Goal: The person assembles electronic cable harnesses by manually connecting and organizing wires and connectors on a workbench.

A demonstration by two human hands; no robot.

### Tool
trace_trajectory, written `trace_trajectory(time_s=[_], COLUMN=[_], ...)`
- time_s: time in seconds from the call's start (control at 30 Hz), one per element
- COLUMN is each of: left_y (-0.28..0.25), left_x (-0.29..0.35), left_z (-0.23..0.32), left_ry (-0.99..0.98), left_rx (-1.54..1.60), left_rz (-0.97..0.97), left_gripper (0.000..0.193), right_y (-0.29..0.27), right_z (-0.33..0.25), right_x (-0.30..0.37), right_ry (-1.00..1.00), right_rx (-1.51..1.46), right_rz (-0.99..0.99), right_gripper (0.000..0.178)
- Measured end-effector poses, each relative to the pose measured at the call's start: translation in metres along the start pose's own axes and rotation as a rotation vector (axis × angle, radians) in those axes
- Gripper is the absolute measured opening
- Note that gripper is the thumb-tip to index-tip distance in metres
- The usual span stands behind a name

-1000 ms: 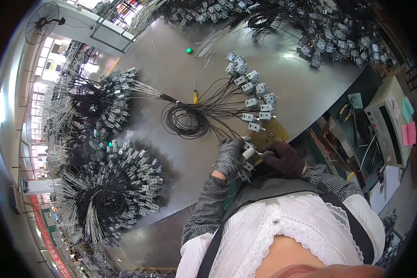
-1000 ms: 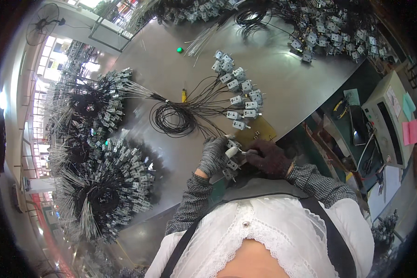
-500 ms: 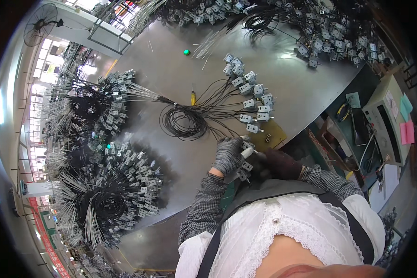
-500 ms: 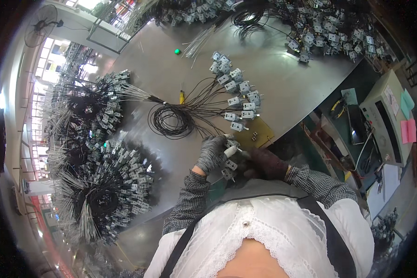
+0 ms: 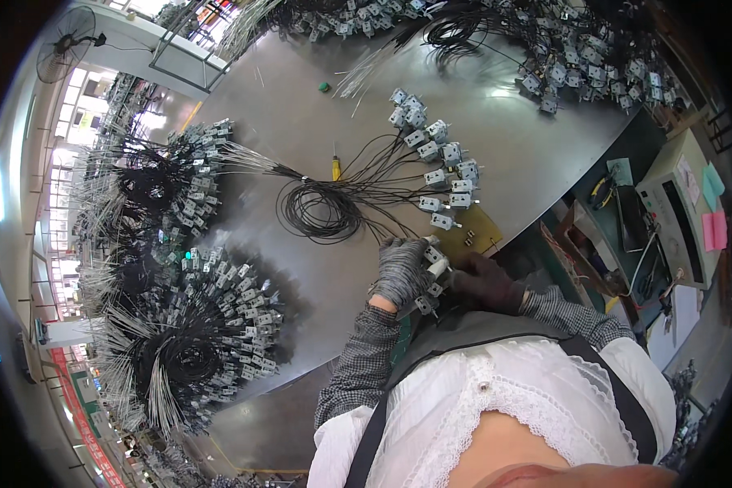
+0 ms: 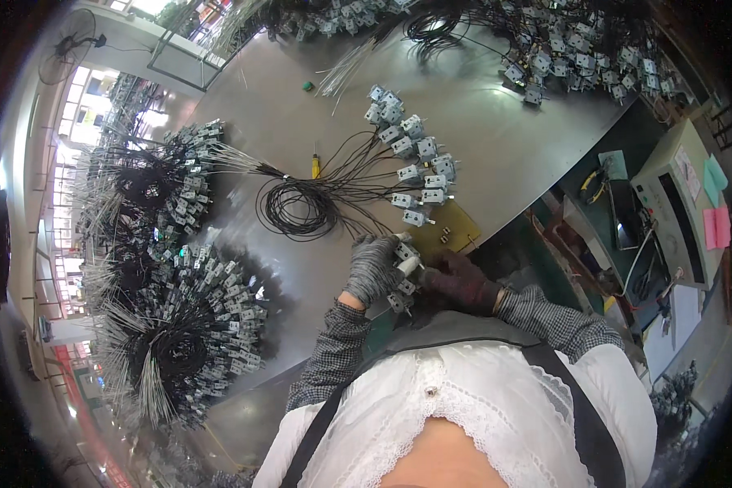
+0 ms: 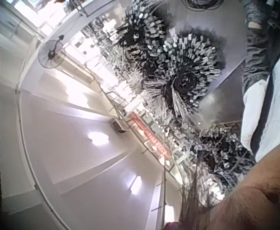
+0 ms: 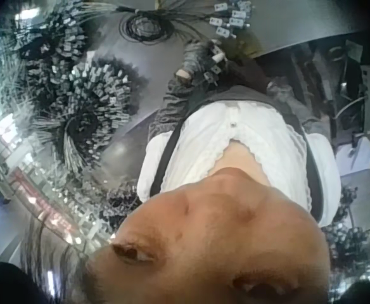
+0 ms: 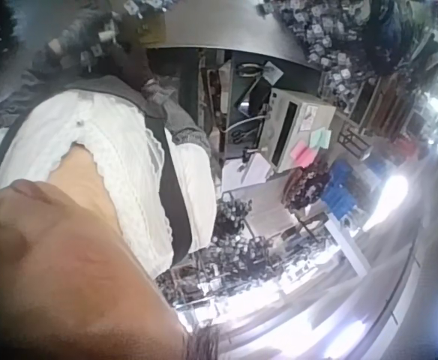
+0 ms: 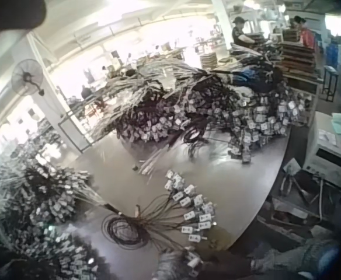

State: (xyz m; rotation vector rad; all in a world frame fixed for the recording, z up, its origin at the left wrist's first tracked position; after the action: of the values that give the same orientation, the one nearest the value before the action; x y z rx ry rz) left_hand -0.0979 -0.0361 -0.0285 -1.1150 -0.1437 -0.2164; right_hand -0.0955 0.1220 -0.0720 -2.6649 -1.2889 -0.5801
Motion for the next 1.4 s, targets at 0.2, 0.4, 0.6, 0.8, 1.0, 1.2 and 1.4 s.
trace_trajectory(time_s=[0.2,0.4,0.6,0.8,1.0,1.2,1.4], left_y=[0.003,0.002,0.003,0.011,0.029,0.031,0.041], left_x=[-0.002,-0.003,-0.003,0.006,0.037,0.029,0.021], left_z=[-0.005,-0.004,-0.002,0.002,-0.033,-0.034,-0.037], left_ry=[-0.067,-0.064,-0.116,-0.166,-0.197,-0.157,-0.257], left_rx=[0.093,0.09,0.116,0.398,0.649,0.616,1.126], left_rz=[-0.02,0.034,0.039,0.301,0.492,0.358,0.253], left_gripper=[0.051,0.053,0.052,0.063,0.068,0.053,0.056], right_y=[-0.008,0.004,-0.013,-0.012,-0.017,-0.011,-0.047], right_z=[-0.004,0.024,-0.044,-0.006,-0.024,-0.049,-0.038], right_x=[0.002,-0.007,0.012,0.002,0.01,-0.013,-0.026], right_ry=[-0.155,0.127,-0.273,-0.094,-0.381,-0.474,-0.18], right_rx=[0.247,-0.296,0.526,-0.411,0.109,-0.072,0.133], right_rz=[0.094,-0.146,0.154,-0.087,-0.089,-0.098,0.213], right_gripper=[0.048,0.05,0.044,0.024,0.026,0.03,0.037])
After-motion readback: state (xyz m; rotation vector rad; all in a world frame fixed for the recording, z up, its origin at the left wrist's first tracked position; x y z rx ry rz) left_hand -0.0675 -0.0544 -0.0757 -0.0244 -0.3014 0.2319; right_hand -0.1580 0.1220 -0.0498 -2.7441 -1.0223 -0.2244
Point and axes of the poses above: each hand's wrist, its own x-axis away from the middle knuckle, its own y-axis out of the palm, z = x × y, the point moved 10 cm from there along -x, towards the middle knuckle, and after that the axes turned 3 degrees about -z, right-handed, at the moved point
